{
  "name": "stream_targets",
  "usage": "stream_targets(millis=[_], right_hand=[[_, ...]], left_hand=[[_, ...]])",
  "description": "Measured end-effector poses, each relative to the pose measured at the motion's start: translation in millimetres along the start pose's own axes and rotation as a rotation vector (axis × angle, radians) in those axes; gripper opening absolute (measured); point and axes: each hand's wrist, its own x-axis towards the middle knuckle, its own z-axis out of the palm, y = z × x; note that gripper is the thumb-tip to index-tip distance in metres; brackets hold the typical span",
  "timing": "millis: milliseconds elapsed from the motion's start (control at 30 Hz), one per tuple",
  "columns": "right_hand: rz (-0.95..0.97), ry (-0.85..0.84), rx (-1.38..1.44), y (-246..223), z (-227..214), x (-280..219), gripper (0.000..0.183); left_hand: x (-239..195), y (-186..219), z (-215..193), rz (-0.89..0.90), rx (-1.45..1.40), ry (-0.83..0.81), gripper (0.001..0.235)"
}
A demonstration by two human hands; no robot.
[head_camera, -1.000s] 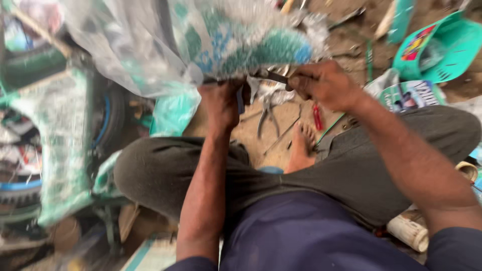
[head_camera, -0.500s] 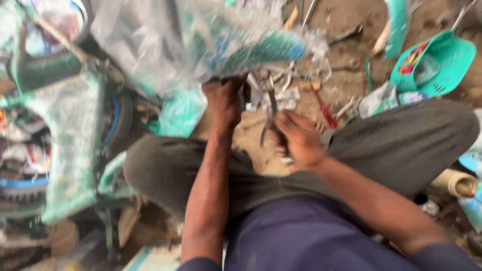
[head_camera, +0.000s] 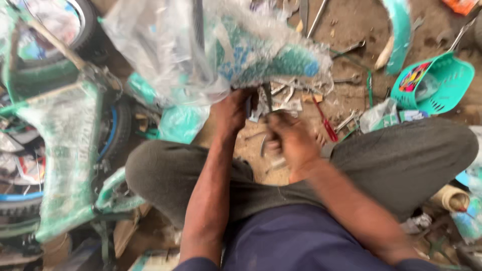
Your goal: The person assembles a bicycle by attaching the handlebars to the frame and securing the seat post. They use wrenches and pliers to tighten bolts and fasteners while sitting on the floor surrounded by tools and parts.
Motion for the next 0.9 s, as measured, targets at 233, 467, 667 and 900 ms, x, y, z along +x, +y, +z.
stream_targets(millis=[233, 467, 667, 900], right_hand=[[-0.159, -0.016, -0.563, -16, -83, 10, 0.036], [-0.502, -0.119, -1.367, -117, -102, 38, 0.024], [0.026, 0.012, 0.251, -2, 21, -16, 0.029], [-0.041, 0.017, -0.177, -27, -67, 4, 0.024]], left_hand=[[8, 26, -9, -0.391, -0.986, 0.051, 0.012], [2, 23, 0, -0.405, -0.690, -0.092, 0.029], [1, 8, 18, -0.088, -0.272, 0.018, 0.032], [13, 5, 0, 0.103, 0.009, 0.051, 0.037]])
